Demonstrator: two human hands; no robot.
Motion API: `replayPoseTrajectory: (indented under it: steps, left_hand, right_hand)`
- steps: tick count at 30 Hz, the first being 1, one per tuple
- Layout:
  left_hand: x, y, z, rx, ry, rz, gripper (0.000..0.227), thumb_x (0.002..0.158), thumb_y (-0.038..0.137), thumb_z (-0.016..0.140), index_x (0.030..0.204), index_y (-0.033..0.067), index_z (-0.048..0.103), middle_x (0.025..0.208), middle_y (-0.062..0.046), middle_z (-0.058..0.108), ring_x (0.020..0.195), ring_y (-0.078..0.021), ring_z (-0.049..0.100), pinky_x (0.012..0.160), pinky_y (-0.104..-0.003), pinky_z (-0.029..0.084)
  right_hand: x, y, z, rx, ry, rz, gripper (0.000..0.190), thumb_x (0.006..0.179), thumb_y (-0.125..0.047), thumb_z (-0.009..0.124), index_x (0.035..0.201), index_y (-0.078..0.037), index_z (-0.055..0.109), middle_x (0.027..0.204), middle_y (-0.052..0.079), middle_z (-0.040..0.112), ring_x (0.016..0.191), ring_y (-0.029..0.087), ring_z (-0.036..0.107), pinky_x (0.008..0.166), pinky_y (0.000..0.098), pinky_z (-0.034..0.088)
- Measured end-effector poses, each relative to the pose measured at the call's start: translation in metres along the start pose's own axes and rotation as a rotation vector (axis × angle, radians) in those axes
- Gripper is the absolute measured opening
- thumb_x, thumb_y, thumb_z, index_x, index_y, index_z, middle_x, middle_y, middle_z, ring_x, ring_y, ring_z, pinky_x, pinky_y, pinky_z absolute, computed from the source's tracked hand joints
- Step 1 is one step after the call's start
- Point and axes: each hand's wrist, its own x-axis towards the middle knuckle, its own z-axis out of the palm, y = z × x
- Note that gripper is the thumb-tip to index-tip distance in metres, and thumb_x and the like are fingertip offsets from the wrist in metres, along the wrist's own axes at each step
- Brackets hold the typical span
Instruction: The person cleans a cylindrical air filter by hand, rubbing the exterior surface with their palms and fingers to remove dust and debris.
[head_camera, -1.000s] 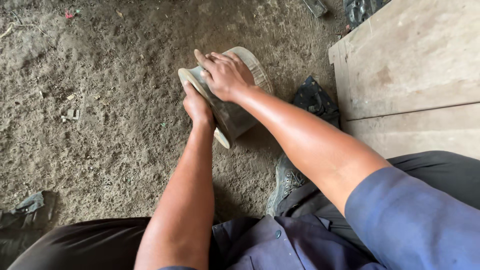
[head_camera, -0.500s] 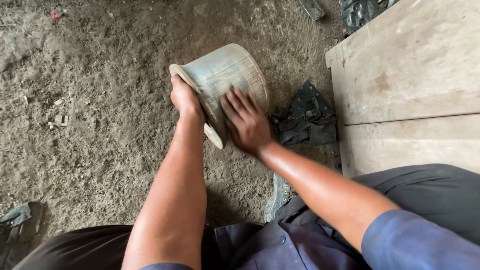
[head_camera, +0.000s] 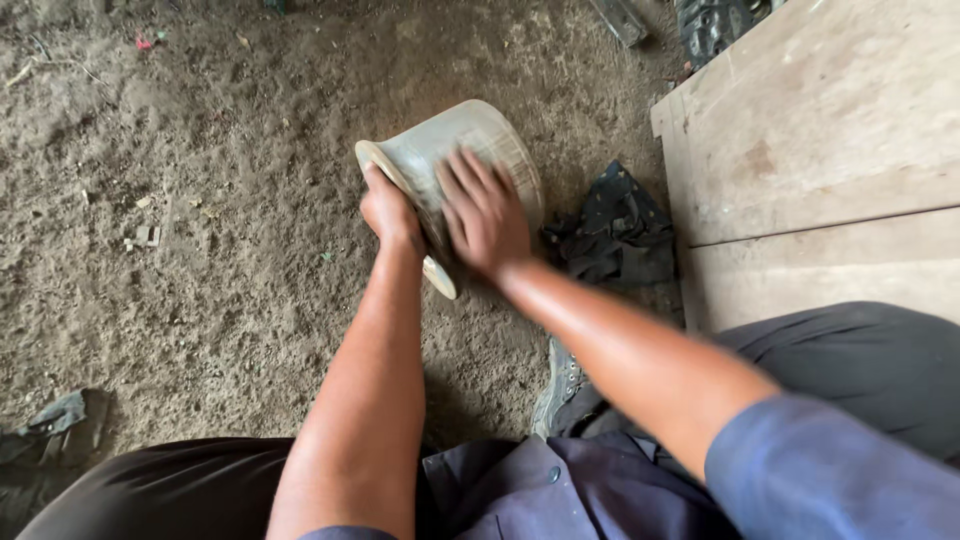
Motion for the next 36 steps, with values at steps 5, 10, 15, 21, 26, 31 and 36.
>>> replayPoseTrajectory:
  steps: [5, 10, 15, 21, 26, 31, 36]
  left_hand:
    - [-0.024, 0.05, 0.012, 0.054, 0.043, -0.158, 0.075, 0.098, 0.061, 0.038, 0.121, -0.0055, 0.064, 0.119, -0.021, 0.068, 0.107, -0.0329, 0.072, 0.092, -0.045, 0.054]
    - [-0.028, 0.063, 0.022, 0.666, 0.103, 0.17, 0.063, 0.086, 0.049, 0.067, 0.11, -0.0092, 0.072, 0.116, -0.029, 0.071, 0.11, -0.0404, 0.07, 0.097, -0.045, 0.053]
    - [-0.038, 0.057, 0.02, 0.698, 0.104, 0.215, 0.06, 0.088, 0.046, 0.068, 0.101, -0.0122, 0.073, 0.105, -0.033, 0.072, 0.102, -0.0428, 0.073, 0.093, -0.047, 0.055]
    - [-0.052, 0.051, 0.007, 0.718, 0.067, 0.315, 0.061, 0.091, 0.046, 0.066, 0.099, -0.014, 0.069, 0.1, -0.036, 0.07, 0.097, -0.0468, 0.071, 0.088, -0.049, 0.054]
    - [-0.064, 0.051, 0.004, 0.724, 0.057, 0.277, 0.06, 0.095, 0.046, 0.061, 0.102, -0.0135, 0.066, 0.098, -0.034, 0.071, 0.094, -0.0468, 0.072, 0.085, -0.05, 0.054]
    - [-0.07, 0.041, 0.002, 0.682, 0.116, 0.36, 0.06, 0.095, 0.046, 0.062, 0.101, -0.0125, 0.068, 0.099, -0.034, 0.071, 0.095, -0.0477, 0.069, 0.084, -0.053, 0.052]
    - [-0.041, 0.059, 0.01, 0.743, 0.062, 0.219, 0.062, 0.093, 0.049, 0.064, 0.103, -0.0113, 0.071, 0.106, -0.031, 0.072, 0.098, -0.0423, 0.072, 0.088, -0.048, 0.055]
  right_hand:
    - [-0.061, -0.013, -0.019, -0.049, 0.012, -0.048, 0.048, 0.105, -0.025, 0.054, 0.148, -0.003, 0.055, 0.156, 0.022, 0.048, 0.147, 0.037, 0.045, 0.124, 0.0526, 0.03]
    - [-0.027, 0.007, -0.023, -0.08, -0.021, -0.158, 0.041, 0.101, -0.02, 0.063, 0.139, -0.005, 0.062, 0.15, 0.019, 0.055, 0.142, 0.034, 0.049, 0.12, 0.0507, 0.039]
    - [0.013, 0.037, -0.005, -0.01, -0.009, -0.306, 0.04, 0.098, -0.022, 0.066, 0.134, -0.003, 0.065, 0.147, 0.017, 0.058, 0.141, 0.035, 0.051, 0.118, 0.0502, 0.043]
    - [0.095, 0.049, 0.064, 0.048, -0.174, 0.011, 0.032, 0.107, -0.025, 0.06, 0.132, -0.007, 0.067, 0.145, 0.015, 0.062, 0.142, 0.032, 0.055, 0.124, 0.0483, 0.042]
    - [0.122, 0.042, 0.056, 0.022, -0.332, 0.06, 0.043, 0.092, -0.026, 0.052, 0.129, -0.01, 0.068, 0.136, 0.017, 0.062, 0.133, 0.037, 0.05, 0.109, 0.0554, 0.034]
    - [0.116, 0.037, 0.046, -0.002, -0.439, 0.135, 0.04, 0.099, -0.033, 0.048, 0.126, -0.011, 0.069, 0.141, 0.014, 0.061, 0.139, 0.034, 0.048, 0.115, 0.0545, 0.032]
    - [0.077, 0.041, 0.048, 0.021, -0.183, 0.074, 0.042, 0.102, -0.035, 0.05, 0.132, -0.011, 0.067, 0.143, 0.011, 0.062, 0.141, 0.032, 0.049, 0.123, 0.052, 0.028]
